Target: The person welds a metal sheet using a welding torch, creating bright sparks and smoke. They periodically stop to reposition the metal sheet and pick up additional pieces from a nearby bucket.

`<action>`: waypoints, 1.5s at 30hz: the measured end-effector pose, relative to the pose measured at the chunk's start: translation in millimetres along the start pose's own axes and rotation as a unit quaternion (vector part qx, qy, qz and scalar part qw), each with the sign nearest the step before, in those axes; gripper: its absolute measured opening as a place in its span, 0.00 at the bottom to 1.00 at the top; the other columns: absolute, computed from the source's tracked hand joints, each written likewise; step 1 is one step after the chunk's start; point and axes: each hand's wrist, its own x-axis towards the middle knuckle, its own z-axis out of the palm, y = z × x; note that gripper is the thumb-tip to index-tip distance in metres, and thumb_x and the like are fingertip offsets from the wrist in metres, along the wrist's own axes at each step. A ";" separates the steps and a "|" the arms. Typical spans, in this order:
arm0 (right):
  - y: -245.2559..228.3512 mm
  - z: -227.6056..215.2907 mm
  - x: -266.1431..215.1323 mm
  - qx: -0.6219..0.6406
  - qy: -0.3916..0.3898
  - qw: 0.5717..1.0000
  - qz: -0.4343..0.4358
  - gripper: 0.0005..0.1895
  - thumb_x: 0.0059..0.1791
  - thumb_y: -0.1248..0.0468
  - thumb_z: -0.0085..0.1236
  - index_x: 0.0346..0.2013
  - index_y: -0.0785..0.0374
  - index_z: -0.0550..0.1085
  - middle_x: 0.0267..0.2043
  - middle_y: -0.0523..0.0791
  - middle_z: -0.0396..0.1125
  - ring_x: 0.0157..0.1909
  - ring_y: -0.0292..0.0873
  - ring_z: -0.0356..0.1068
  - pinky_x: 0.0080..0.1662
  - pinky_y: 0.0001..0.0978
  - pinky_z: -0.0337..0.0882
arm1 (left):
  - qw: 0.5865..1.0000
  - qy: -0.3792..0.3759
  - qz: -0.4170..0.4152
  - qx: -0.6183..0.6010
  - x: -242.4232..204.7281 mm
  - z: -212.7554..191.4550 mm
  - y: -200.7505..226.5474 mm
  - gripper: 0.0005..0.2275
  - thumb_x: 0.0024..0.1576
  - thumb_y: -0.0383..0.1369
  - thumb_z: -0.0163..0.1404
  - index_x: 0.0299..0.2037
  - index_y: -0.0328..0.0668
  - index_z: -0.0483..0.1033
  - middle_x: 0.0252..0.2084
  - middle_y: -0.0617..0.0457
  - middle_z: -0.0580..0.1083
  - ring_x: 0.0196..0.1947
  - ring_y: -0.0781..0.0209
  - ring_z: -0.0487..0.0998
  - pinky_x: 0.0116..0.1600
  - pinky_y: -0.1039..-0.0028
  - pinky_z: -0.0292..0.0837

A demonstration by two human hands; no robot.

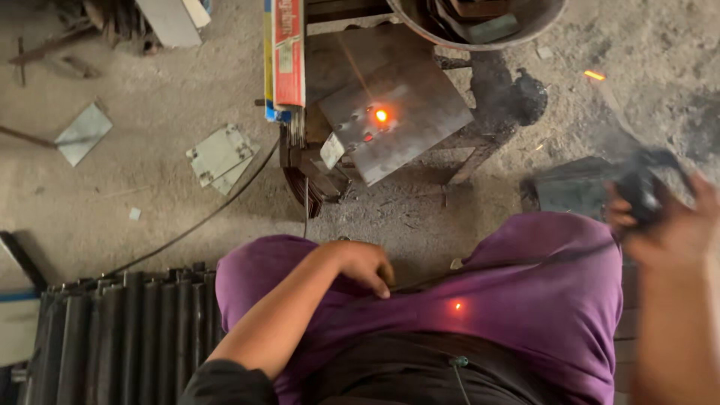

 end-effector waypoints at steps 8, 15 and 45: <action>79.0 -175.3 -29.5 -0.069 0.101 0.990 0.072 0.27 0.61 0.46 0.38 0.65 0.63 0.66 0.53 0.48 0.69 0.50 0.47 0.71 0.48 0.40 0.72 | 0.686 0.554 -0.224 -0.415 -44.0 -62.9 -50.5 0.19 0.64 0.50 0.48 0.40 0.38 0.76 0.31 0.51 0.77 0.26 0.60 0.77 0.35 0.64 0.76; 124.9 -162.6 -39.4 -0.176 0.212 0.959 0.069 0.24 0.59 0.44 0.43 0.57 0.58 0.71 0.44 0.47 0.69 0.38 0.44 0.69 0.39 0.41 0.71 | 0.517 0.549 -0.027 -0.656 3.2 -90.7 -120.9 0.14 0.64 0.45 0.43 0.40 0.44 0.73 0.28 0.51 0.77 0.23 0.56 0.76 0.30 0.65 0.74; 99.2 89.0 -31.9 0.101 -0.055 0.992 0.047 0.32 0.51 0.45 0.63 0.61 0.62 0.72 0.69 0.58 0.64 0.63 0.55 0.66 0.68 0.51 0.63 | 0.630 0.264 0.414 -0.602 -89.8 -128.4 126.7 0.14 0.70 0.38 0.42 0.37 0.34 0.69 0.30 0.47 0.72 0.32 0.52 0.69 0.46 0.63 0.65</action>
